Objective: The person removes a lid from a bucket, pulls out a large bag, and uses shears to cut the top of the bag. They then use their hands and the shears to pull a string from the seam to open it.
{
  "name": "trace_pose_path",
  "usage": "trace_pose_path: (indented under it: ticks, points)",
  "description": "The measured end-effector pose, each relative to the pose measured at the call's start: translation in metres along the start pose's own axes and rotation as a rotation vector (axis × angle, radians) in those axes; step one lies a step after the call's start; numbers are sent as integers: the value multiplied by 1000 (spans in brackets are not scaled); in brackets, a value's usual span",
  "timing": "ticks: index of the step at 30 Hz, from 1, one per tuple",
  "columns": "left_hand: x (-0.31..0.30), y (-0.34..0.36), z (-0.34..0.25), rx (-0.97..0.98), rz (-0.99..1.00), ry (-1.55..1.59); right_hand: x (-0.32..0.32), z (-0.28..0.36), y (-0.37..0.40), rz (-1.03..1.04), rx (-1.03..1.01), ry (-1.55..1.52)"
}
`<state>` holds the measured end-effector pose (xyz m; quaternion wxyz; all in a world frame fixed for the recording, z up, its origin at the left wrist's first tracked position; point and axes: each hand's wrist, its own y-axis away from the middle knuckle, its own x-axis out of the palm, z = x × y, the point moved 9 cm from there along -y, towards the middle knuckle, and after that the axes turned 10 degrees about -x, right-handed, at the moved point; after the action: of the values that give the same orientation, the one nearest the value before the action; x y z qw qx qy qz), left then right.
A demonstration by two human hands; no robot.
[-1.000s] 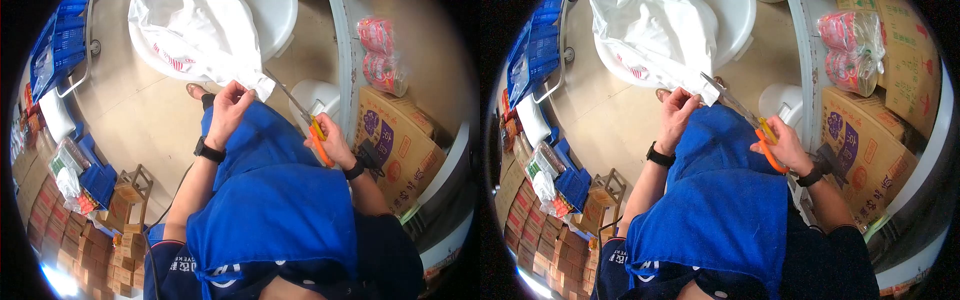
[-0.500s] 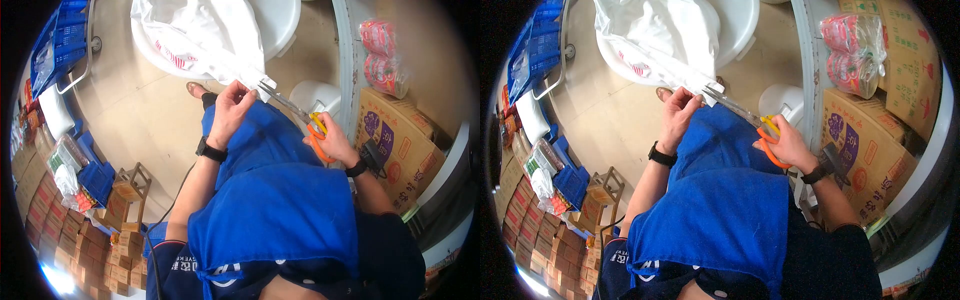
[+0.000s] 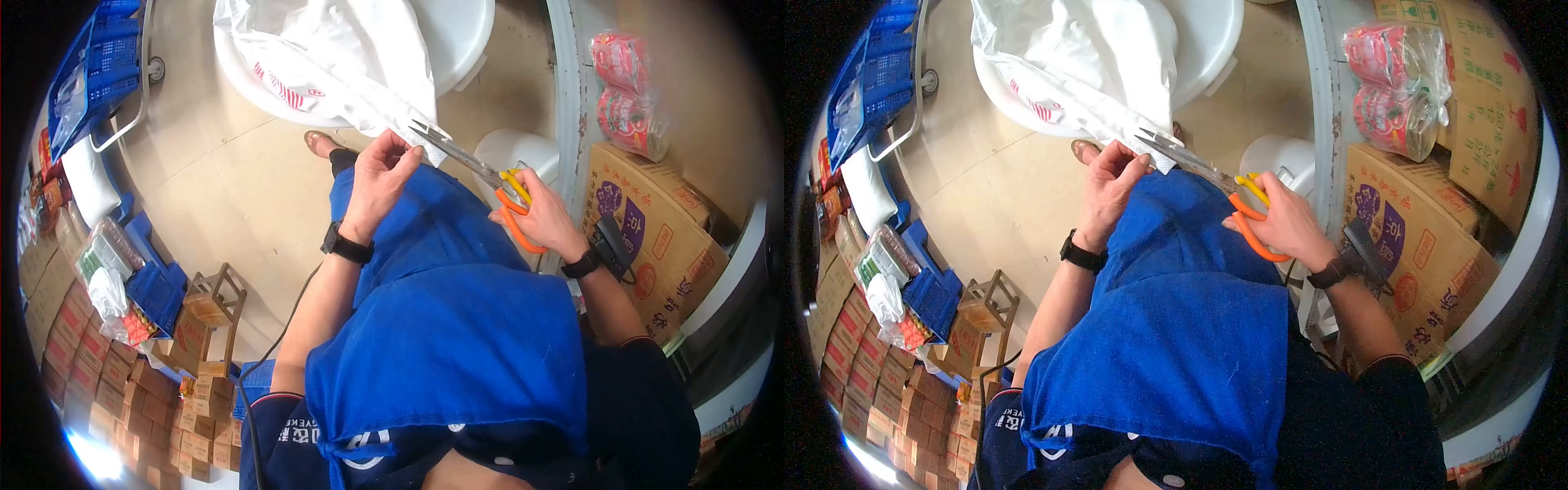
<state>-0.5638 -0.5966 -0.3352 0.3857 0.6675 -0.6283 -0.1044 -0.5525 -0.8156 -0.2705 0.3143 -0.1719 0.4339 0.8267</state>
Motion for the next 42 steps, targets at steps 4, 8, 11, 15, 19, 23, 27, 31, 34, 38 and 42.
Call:
trace_pose_path:
  ticks: [4,8,11,15,19,23,27,31,34,38,42]
  points:
    - [2,0,-2,21,9,5,5,8,-11,25,-30,-7]
    - [1,1,-2,20,18,14,6,13,-14,56,-62,-14]
    - [0,1,0,-6,2,-13,8,14,-15,81,-129,8]
    - [-1,1,4,-11,21,43,12,11,-16,171,-74,-21]
    - [1,-1,1,12,27,101,15,14,-19,214,-67,-42]
    - [1,0,0,16,34,103,16,23,-24,242,-97,-29]
    - [2,2,-4,24,40,134,14,25,-28,187,-199,23]
    - [3,3,-5,23,45,137,14,24,-32,187,-203,81]
    - [-1,2,-3,8,43,118,17,23,-33,169,-221,141]
    - [0,2,-4,11,39,109,21,20,-33,148,-209,179]
    - [-2,1,-3,9,46,99,23,19,-33,116,-207,165]
